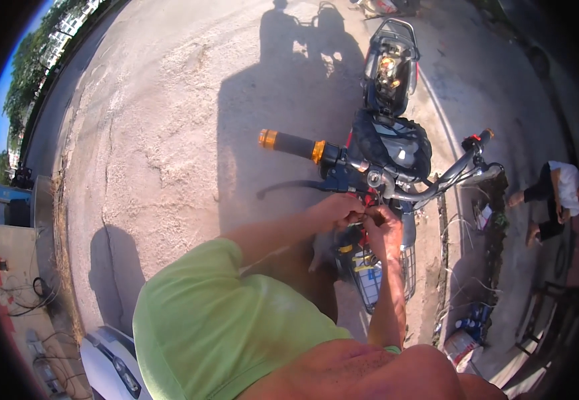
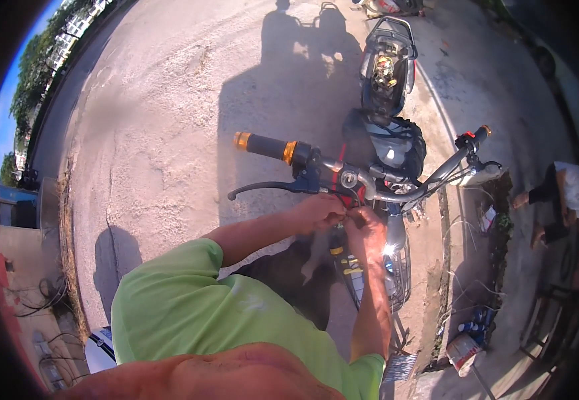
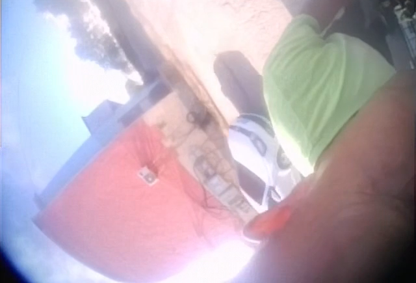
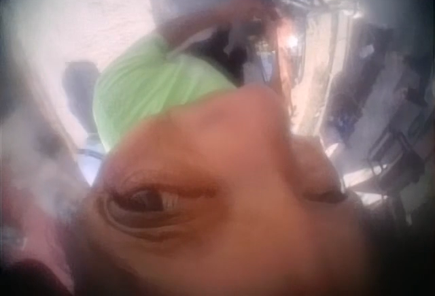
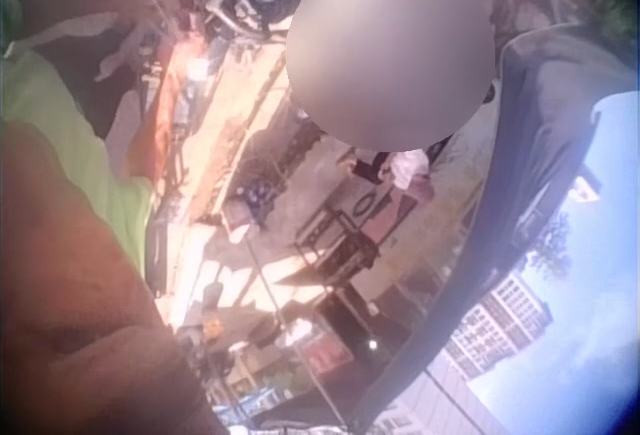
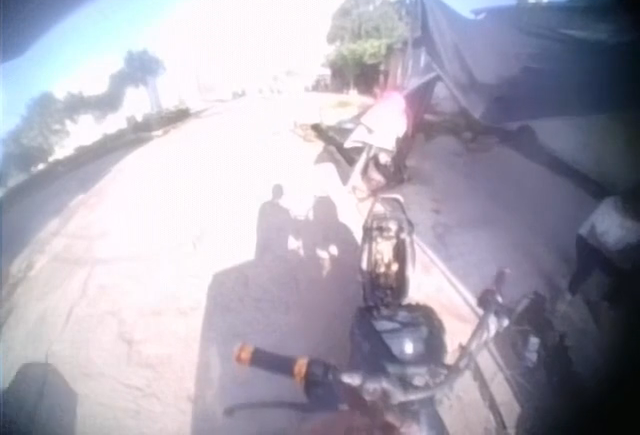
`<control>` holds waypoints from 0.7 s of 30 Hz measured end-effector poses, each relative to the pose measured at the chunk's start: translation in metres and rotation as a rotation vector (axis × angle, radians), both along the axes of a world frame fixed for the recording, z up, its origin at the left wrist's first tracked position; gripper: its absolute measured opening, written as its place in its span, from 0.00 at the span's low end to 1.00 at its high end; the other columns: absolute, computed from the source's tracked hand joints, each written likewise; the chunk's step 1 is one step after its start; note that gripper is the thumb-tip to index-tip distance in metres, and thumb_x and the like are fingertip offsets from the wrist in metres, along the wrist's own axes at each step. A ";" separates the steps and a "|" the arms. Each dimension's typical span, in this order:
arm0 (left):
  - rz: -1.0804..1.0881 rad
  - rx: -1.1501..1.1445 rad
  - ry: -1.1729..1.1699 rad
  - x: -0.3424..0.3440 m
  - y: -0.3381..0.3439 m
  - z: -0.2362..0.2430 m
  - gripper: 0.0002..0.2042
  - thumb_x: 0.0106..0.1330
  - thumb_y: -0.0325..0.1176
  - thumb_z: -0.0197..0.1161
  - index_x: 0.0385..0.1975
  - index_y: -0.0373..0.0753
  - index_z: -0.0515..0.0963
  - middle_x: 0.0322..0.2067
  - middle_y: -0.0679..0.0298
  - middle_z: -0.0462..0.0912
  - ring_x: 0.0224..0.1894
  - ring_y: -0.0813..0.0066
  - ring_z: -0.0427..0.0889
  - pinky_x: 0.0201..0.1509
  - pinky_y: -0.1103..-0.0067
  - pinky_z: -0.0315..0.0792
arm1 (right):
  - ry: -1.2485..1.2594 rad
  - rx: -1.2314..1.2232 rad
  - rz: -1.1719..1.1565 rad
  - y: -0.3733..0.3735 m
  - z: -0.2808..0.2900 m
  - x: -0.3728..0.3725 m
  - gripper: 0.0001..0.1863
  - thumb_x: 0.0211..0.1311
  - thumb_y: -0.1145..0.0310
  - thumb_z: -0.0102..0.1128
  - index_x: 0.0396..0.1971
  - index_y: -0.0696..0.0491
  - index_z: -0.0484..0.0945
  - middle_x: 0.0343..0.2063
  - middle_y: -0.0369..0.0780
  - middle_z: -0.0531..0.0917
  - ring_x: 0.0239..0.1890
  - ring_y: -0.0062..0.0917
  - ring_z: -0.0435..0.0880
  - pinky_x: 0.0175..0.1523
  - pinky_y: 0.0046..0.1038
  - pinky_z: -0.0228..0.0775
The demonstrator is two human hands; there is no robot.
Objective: The person works on the internal wiring and frame of a bicycle by hand, removing a cover and connecting electrical wires.
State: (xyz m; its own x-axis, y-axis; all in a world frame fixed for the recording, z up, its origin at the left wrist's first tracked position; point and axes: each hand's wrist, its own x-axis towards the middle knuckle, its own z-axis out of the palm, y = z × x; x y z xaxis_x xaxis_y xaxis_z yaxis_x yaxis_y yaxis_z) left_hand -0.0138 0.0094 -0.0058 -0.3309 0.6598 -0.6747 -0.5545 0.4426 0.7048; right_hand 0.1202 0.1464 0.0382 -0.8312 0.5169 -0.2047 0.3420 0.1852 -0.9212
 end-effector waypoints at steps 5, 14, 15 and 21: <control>0.133 0.148 0.070 0.010 -0.007 0.015 0.16 0.71 0.38 0.61 0.46 0.30 0.82 0.27 0.64 0.83 0.32 0.70 0.84 0.37 0.73 0.78 | 0.022 0.030 0.021 0.004 -0.002 -0.001 0.05 0.60 0.76 0.68 0.35 0.58 0.84 0.28 0.37 0.88 0.31 0.16 0.83 0.40 0.24 0.76; -0.126 0.385 1.480 0.017 -0.015 0.044 0.16 0.61 0.33 0.73 0.49 0.46 0.85 0.48 0.58 0.85 0.40 0.62 0.87 0.45 0.70 0.82 | -0.039 -0.228 0.082 0.021 0.004 -0.003 0.03 0.62 0.77 0.67 0.35 0.58 0.83 0.27 0.33 0.85 0.29 0.14 0.80 0.37 0.21 0.72; -0.122 0.404 1.493 0.014 -0.013 0.041 0.15 0.61 0.34 0.73 0.49 0.45 0.85 0.48 0.58 0.85 0.40 0.62 0.87 0.44 0.70 0.82 | -0.034 -0.259 0.090 0.024 -0.004 -0.002 0.03 0.62 0.77 0.67 0.35 0.58 0.83 0.27 0.33 0.85 0.30 0.14 0.80 0.37 0.21 0.72; -0.076 0.343 1.335 0.022 -0.009 0.029 0.16 0.58 0.29 0.75 0.47 0.43 0.86 0.45 0.61 0.86 0.30 0.72 0.84 0.34 0.76 0.80 | -0.036 -0.264 0.165 0.033 -0.019 0.002 0.11 0.59 0.70 0.69 0.40 0.56 0.86 0.33 0.36 0.89 0.37 0.18 0.84 0.46 0.25 0.75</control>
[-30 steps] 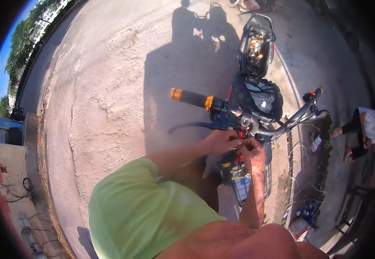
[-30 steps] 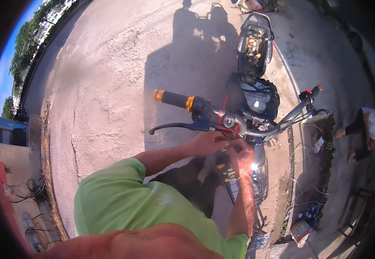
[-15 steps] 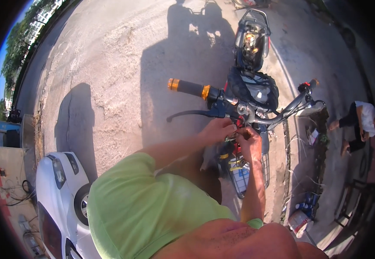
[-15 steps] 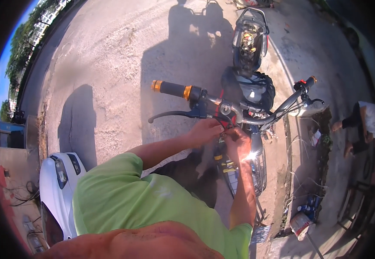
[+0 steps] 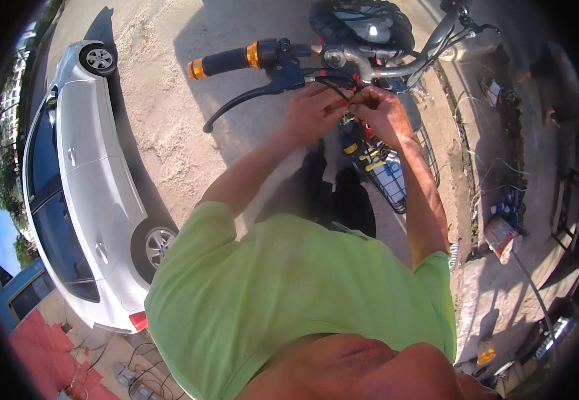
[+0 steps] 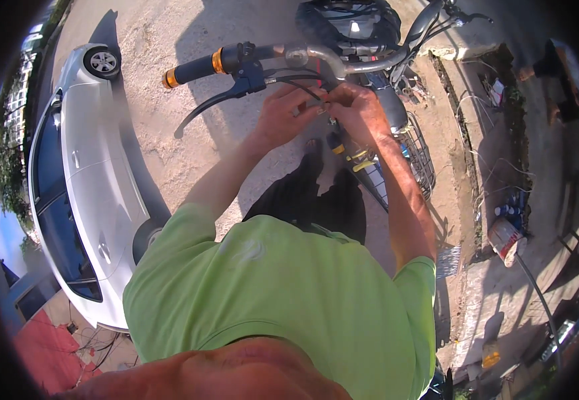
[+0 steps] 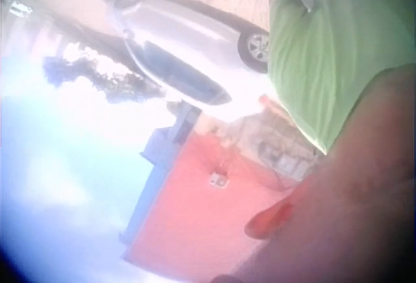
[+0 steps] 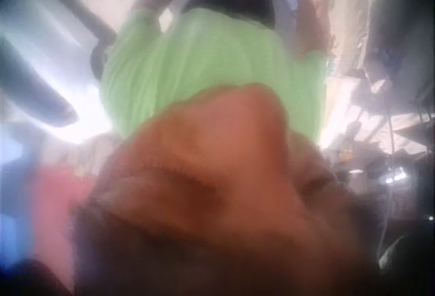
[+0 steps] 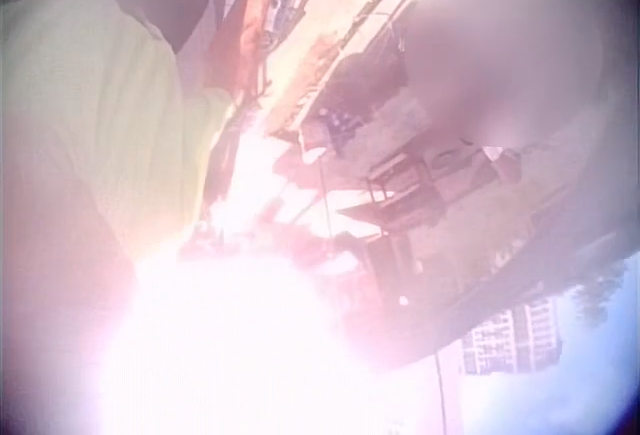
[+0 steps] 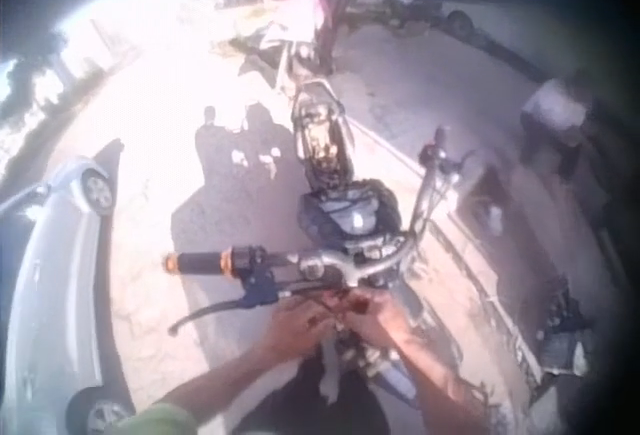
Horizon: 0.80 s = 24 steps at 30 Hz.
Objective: The person works on the internal wiring and frame of a bicycle by hand, removing a cover and connecting electrical wires.
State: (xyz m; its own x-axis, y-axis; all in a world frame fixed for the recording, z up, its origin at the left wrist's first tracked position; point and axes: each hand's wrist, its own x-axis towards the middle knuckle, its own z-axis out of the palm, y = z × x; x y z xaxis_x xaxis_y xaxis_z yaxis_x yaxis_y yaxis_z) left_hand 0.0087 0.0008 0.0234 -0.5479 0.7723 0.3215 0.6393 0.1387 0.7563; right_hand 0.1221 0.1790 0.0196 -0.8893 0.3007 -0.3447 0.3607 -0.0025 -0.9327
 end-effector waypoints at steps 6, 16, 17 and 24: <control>-0.013 0.006 -0.005 0.003 -0.001 0.005 0.16 0.57 0.26 0.75 0.46 0.44 0.86 0.44 0.62 0.86 0.30 0.70 0.85 0.33 0.75 0.79 | 0.055 -0.035 -0.041 -0.002 0.000 0.000 0.04 0.62 0.79 0.66 0.36 0.59 0.83 0.29 0.34 0.85 0.31 0.16 0.81 0.39 0.21 0.73; -0.013 -0.017 0.077 -0.002 0.002 0.007 0.09 0.62 0.30 0.72 0.42 0.44 0.86 0.38 0.59 0.87 0.34 0.61 0.88 0.37 0.71 0.81 | -0.016 0.040 0.010 -0.002 0.009 -0.001 0.12 0.59 0.72 0.68 0.43 0.56 0.86 0.37 0.37 0.89 0.39 0.20 0.85 0.48 0.26 0.76; -0.006 -0.054 0.045 0.000 0.003 0.010 0.09 0.62 0.30 0.72 0.42 0.42 0.86 0.38 0.57 0.86 0.33 0.62 0.88 0.37 0.72 0.80 | -0.042 0.057 0.021 0.000 0.008 -0.001 0.16 0.58 0.68 0.68 0.46 0.55 0.87 0.41 0.39 0.91 0.44 0.22 0.88 0.53 0.28 0.77; 0.106 -0.186 -0.266 0.004 0.006 0.005 0.09 0.65 0.32 0.69 0.42 0.37 0.85 0.33 0.59 0.86 0.30 0.67 0.86 0.34 0.75 0.78 | 0.002 0.082 -0.019 -0.006 0.012 0.000 0.12 0.59 0.71 0.69 0.43 0.55 0.86 0.38 0.37 0.90 0.41 0.21 0.87 0.50 0.27 0.78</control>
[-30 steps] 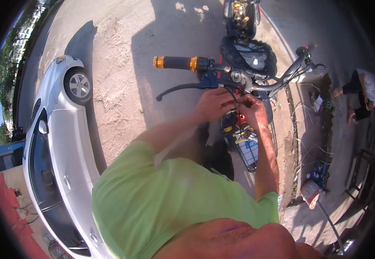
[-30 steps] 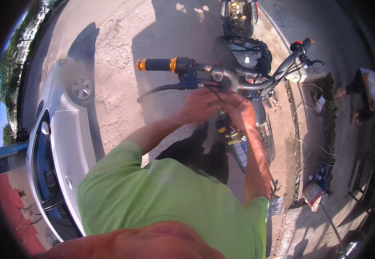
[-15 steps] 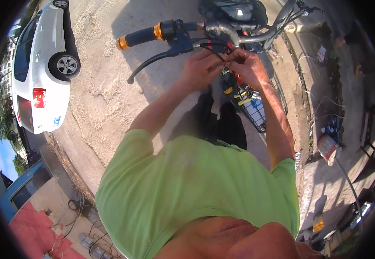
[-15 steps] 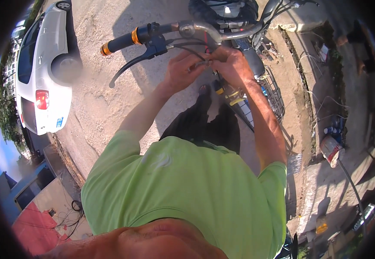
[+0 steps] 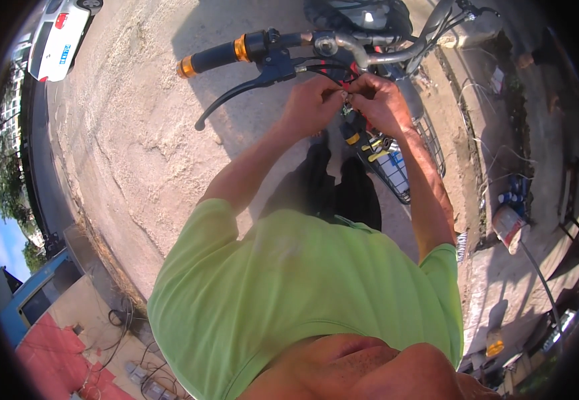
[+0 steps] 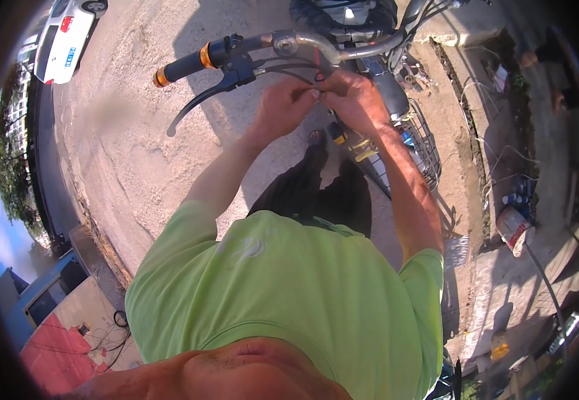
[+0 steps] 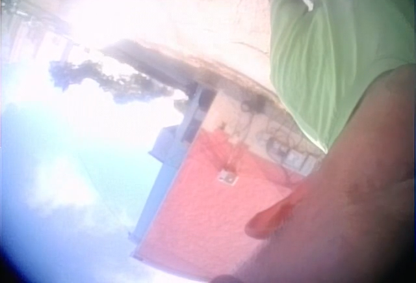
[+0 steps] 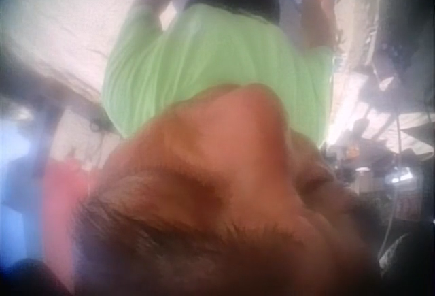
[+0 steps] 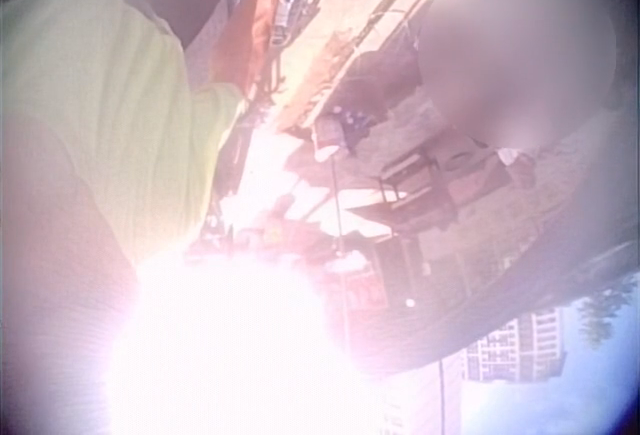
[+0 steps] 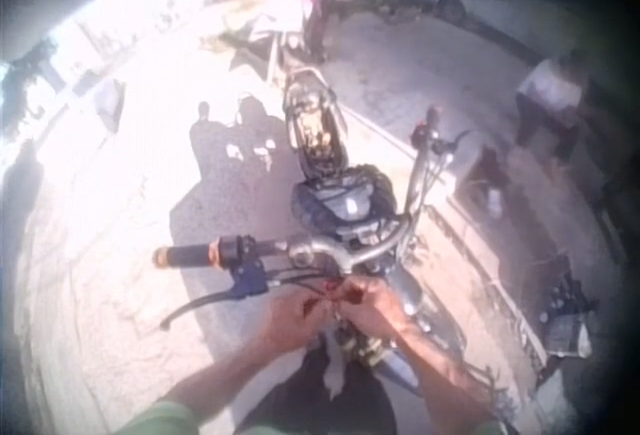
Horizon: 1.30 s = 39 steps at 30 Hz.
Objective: The person works on the internal wiring and frame of a bicycle by hand, removing a cover and connecting electrical wires.
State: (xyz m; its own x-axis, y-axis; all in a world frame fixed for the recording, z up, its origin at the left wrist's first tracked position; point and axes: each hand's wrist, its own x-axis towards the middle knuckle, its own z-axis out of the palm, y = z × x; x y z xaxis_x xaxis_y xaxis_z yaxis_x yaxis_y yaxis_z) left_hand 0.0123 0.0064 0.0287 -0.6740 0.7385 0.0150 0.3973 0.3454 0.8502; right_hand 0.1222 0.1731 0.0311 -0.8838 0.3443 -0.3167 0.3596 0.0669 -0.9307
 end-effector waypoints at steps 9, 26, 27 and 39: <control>0.125 -0.020 -1.296 -0.024 -0.002 -0.005 0.14 0.72 0.40 0.62 0.37 0.33 0.82 0.29 0.61 0.82 0.23 0.78 0.75 0.21 0.82 0.58 | 0.142 0.073 -0.022 -0.005 -0.021 0.002 0.06 0.61 0.76 0.68 0.39 0.56 0.84 0.31 0.33 0.87 0.35 0.15 0.83 0.42 0.23 0.77; -0.062 0.113 0.206 -0.005 0.000 -0.008 0.07 0.68 0.34 0.67 0.38 0.39 0.84 0.31 0.60 0.84 0.31 0.66 0.85 0.31 0.74 0.76 | 0.023 0.024 -0.034 -0.004 -0.001 0.001 0.06 0.62 0.74 0.70 0.38 0.55 0.83 0.27 0.32 0.85 0.24 0.13 0.77 0.27 0.21 0.70; -0.013 0.070 -0.134 -0.006 0.001 -0.009 0.07 0.69 0.34 0.66 0.39 0.37 0.83 0.31 0.60 0.84 0.30 0.68 0.83 0.28 0.76 0.73 | 0.072 0.041 -0.034 -0.004 -0.008 0.001 0.06 0.62 0.74 0.70 0.38 0.55 0.83 0.28 0.32 0.85 0.26 0.13 0.78 0.30 0.22 0.71; 0.000 0.131 -0.269 -0.006 -0.011 -0.001 0.08 0.68 0.31 0.68 0.43 0.37 0.84 0.33 0.63 0.85 0.27 0.76 0.80 0.29 0.81 0.71 | 0.089 0.074 0.026 0.000 -0.018 0.002 0.10 0.61 0.71 0.68 0.42 0.56 0.85 0.36 0.38 0.89 0.40 0.23 0.87 0.48 0.29 0.78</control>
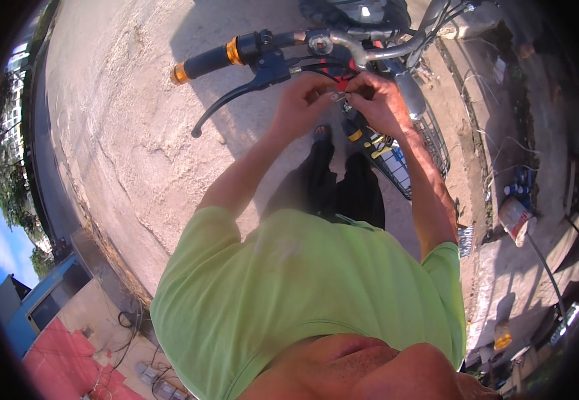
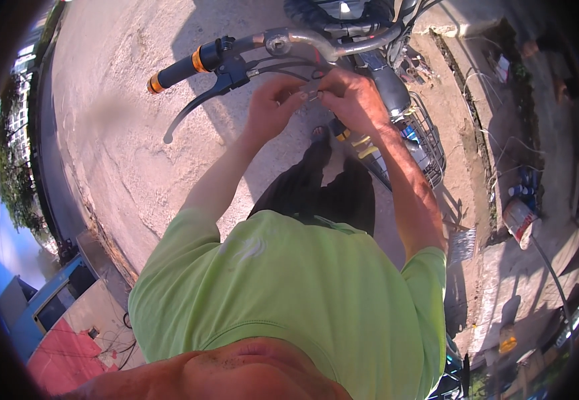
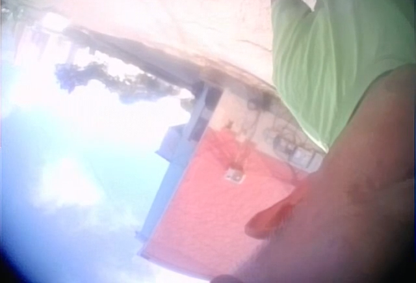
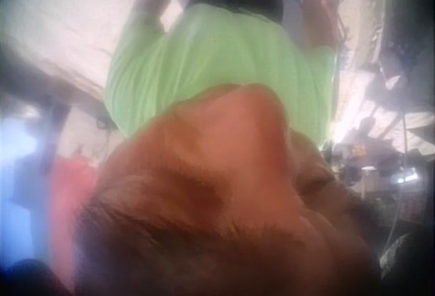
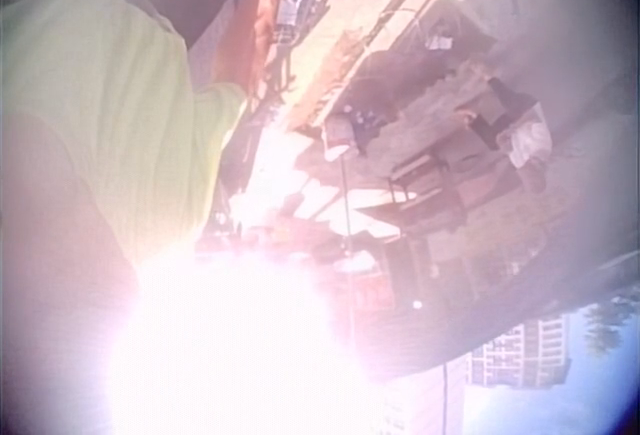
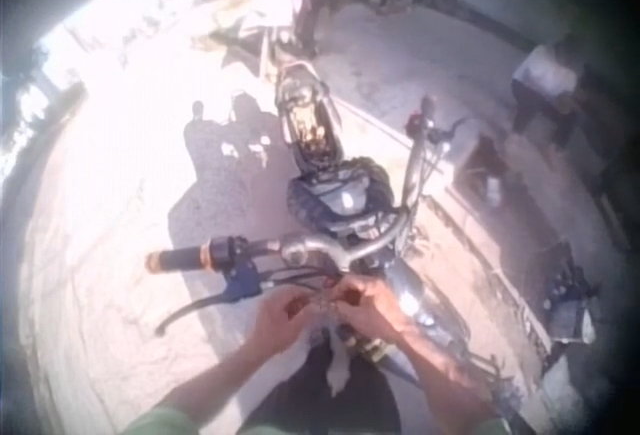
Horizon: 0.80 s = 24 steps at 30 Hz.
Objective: The person works on the internal wiring and frame of a bicycle by hand, removing a cover and connecting electrical wires.
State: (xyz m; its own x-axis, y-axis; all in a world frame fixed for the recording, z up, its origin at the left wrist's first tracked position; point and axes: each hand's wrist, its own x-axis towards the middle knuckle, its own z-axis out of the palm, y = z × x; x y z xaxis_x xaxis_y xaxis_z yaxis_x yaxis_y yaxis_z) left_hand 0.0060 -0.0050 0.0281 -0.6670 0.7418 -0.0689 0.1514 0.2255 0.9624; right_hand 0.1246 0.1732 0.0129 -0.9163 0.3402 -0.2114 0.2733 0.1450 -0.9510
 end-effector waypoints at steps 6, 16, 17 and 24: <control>-0.127 0.096 0.628 -0.009 0.007 -0.003 0.10 0.62 0.31 0.73 0.42 0.41 0.86 0.36 0.58 0.86 0.37 0.63 0.87 0.36 0.75 0.80 | -0.013 -0.086 -0.051 -0.003 0.004 0.000 0.07 0.61 0.75 0.72 0.38 0.55 0.83 0.29 0.31 0.85 0.33 0.13 0.80 0.40 0.22 0.74; 0.049 -0.119 -0.559 -0.004 0.018 -0.011 0.11 0.73 0.35 0.60 0.35 0.33 0.83 0.26 0.67 0.79 0.24 0.80 0.74 0.25 0.82 0.65 | 0.036 -0.079 -0.044 -0.005 -0.004 0.000 0.10 0.61 0.73 0.67 0.42 0.56 0.84 0.35 0.37 0.89 0.40 0.20 0.87 0.48 0.27 0.79; 0.075 -0.086 -0.679 -0.004 0.019 -0.009 0.12 0.73 0.36 0.59 0.35 0.33 0.83 0.26 0.68 0.77 0.23 0.82 0.72 0.24 0.82 0.62 | 0.038 -0.079 -0.043 -0.005 -0.004 0.000 0.10 0.61 0.73 0.66 0.42 0.56 0.84 0.35 0.37 0.89 0.40 0.20 0.87 0.48 0.27 0.79; 0.001 -0.119 -0.002 -0.007 0.003 0.000 0.06 0.67 0.32 0.68 0.38 0.36 0.84 0.29 0.66 0.83 0.24 0.82 0.77 0.26 0.82 0.69 | 0.018 -0.088 -0.043 -0.004 -0.004 0.001 0.10 0.61 0.72 0.67 0.42 0.56 0.84 0.35 0.36 0.89 0.39 0.19 0.86 0.47 0.27 0.78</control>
State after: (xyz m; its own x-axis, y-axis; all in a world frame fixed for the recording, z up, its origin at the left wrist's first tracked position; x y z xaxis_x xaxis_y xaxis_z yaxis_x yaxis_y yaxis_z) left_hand -0.0010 -0.0023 0.0284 -0.6676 0.7276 -0.1579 0.1493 0.3386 0.9290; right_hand 0.1257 0.1693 0.0092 -0.9052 0.3600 -0.2259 0.2601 0.0487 -0.9644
